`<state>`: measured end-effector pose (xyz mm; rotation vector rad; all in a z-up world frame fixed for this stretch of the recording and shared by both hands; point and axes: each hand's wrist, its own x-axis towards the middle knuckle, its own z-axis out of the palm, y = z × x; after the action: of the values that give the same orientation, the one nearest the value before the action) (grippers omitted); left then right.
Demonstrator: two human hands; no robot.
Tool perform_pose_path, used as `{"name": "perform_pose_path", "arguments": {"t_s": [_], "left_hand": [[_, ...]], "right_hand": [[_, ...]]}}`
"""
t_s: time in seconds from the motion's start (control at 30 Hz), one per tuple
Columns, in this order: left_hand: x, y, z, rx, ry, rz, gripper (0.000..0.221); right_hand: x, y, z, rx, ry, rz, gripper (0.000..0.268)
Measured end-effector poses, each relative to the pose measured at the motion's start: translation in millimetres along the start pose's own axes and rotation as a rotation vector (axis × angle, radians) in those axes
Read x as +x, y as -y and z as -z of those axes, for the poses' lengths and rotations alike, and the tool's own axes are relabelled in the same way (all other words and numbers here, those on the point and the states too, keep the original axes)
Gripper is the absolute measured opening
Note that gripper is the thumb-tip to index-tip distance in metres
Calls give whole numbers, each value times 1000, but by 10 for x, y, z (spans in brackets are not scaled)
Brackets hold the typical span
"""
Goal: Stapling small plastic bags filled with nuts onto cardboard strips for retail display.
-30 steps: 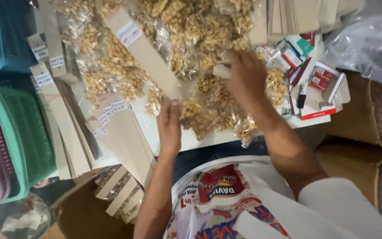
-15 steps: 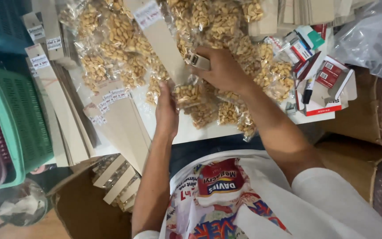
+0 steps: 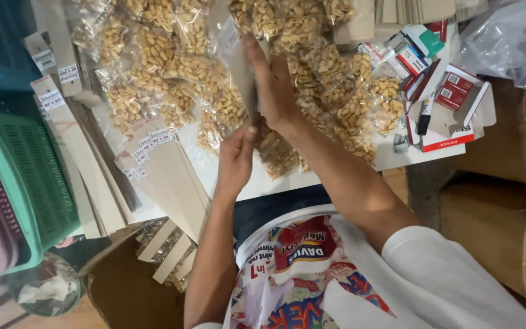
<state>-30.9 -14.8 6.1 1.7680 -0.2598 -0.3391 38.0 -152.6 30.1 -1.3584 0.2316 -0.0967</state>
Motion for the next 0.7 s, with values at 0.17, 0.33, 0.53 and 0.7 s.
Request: {"name": "perform_pose_path", "arguments": {"t_s": [0.17,0.33,0.53,0.7], "left_hand": [[61,59,-82,15,-55,32,48],[143,233,-35,-400,-274,387,63],[292,54,6,-849,-344,511,33],[236,429,-9,-489,-294,277,30]], "right_hand": [[139,-24,458,-344,272,167,43],[438,-150,1039,-1562,35,666,42],[-296,-33,506,-1103,155,1187,13],[-401,-371,485,-1021,342,1298,18]]}}
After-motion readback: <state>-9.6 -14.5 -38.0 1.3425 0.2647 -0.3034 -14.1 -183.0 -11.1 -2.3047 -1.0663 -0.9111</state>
